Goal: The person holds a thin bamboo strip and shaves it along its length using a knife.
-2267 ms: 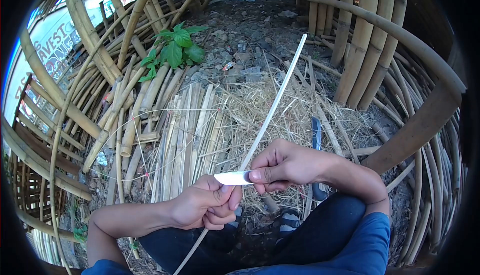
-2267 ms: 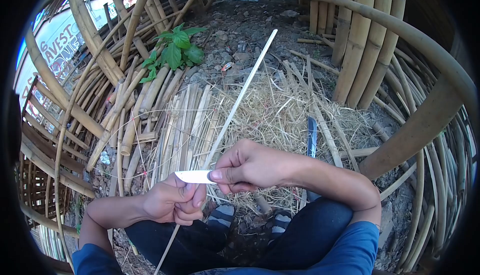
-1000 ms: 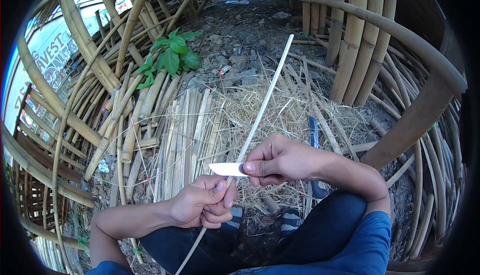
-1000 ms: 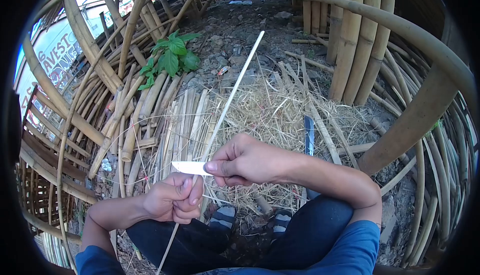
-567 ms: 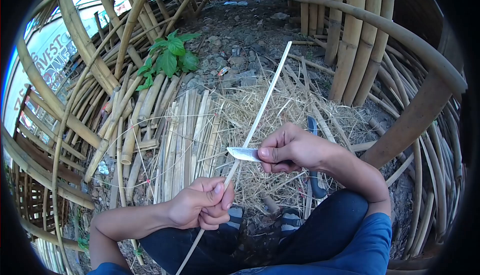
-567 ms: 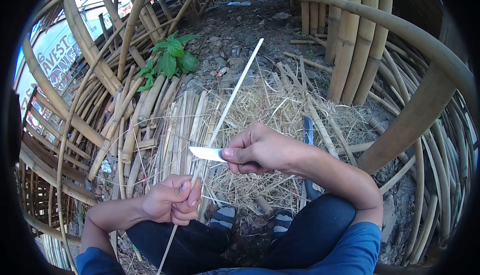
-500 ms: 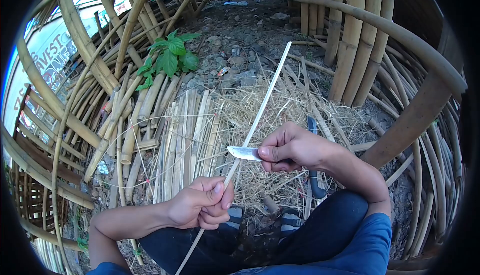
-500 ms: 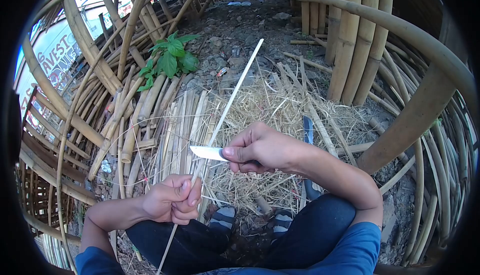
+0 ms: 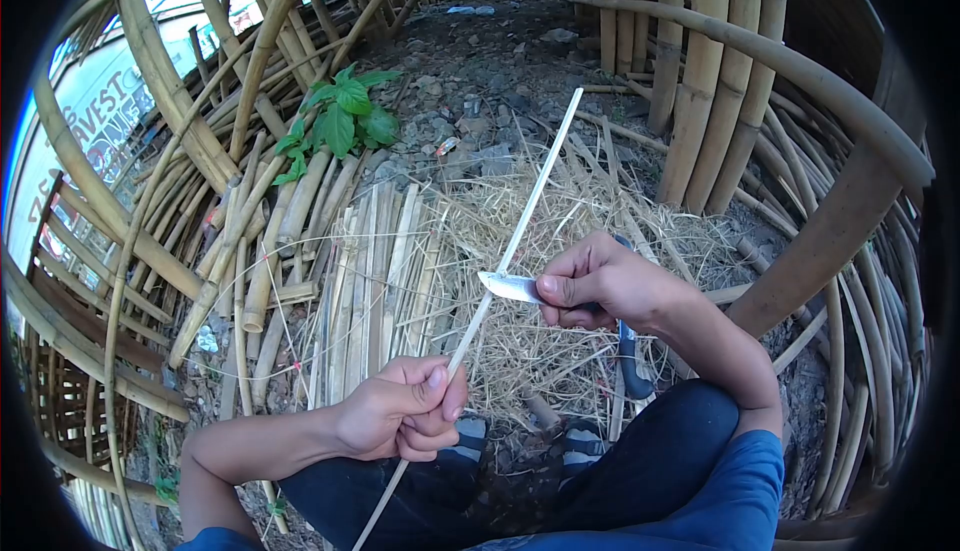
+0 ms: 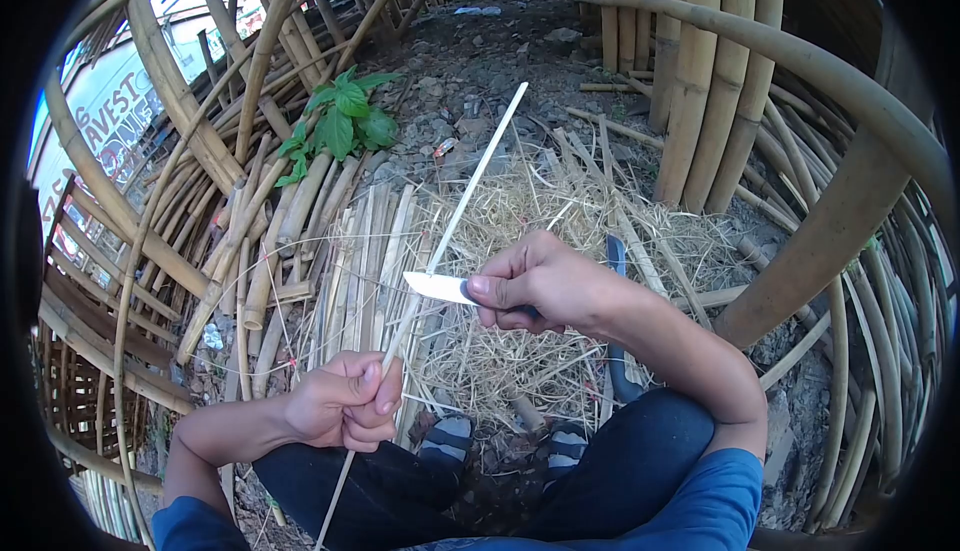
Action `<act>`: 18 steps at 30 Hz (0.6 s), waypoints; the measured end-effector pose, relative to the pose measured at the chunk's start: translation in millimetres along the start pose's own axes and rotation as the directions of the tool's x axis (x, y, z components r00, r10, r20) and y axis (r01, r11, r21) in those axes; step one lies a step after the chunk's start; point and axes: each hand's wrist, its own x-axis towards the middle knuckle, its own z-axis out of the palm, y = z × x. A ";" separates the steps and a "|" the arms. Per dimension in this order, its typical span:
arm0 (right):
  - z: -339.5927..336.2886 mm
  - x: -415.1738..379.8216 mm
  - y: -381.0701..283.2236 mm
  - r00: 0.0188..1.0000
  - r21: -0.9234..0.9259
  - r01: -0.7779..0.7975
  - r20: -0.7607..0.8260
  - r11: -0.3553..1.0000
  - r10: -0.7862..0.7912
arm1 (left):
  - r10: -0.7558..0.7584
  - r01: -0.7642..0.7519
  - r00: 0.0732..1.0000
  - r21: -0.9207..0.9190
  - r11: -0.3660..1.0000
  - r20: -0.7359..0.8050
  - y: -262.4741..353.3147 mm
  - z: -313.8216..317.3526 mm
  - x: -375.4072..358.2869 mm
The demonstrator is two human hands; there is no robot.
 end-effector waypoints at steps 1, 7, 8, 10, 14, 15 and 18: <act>0.2 0.0 0.3 1.000 -0.017 0.008 -0.017 1.000 -0.009 | 0.001 -0.001 1.000 -0.004 1.000 0.003 0.1 0.0 0.2; -16.8 -0.5 -2.0 0.995 0.128 0.072 -0.072 0.989 -0.063 | 0.006 -0.006 0.999 -0.008 1.000 0.038 -1.4 -2.0 -0.6; -19.6 -1.3 -1.8 0.995 0.129 0.074 -0.074 0.989 -0.065 | 0.005 -0.005 0.999 -0.006 1.000 0.038 -1.4 -1.8 -1.4; -23.6 -4.0 -0.5 0.992 0.166 0.105 -0.088 0.981 -0.092 | -0.026 0.026 0.999 -0.012 1.000 0.020 -2.0 -1.5 -1.4; -23.5 -2.3 2.7 0.987 0.126 0.090 -0.140 0.988 -0.072 | -0.024 0.024 1.000 -0.007 1.000 0.016 -1.6 -2.5 0.0; -25.2 -4.1 1.8 0.987 0.127 0.090 -0.144 0.988 -0.071 | -0.025 0.025 1.000 -0.011 1.000 0.011 -1.6 -1.8 0.0; -28.1 -7.0 -1.9 0.986 0.149 0.094 -0.147 0.984 -0.072 | -0.026 0.026 1.000 -0.005 1.000 0.000 -1.1 -1.1 -1.1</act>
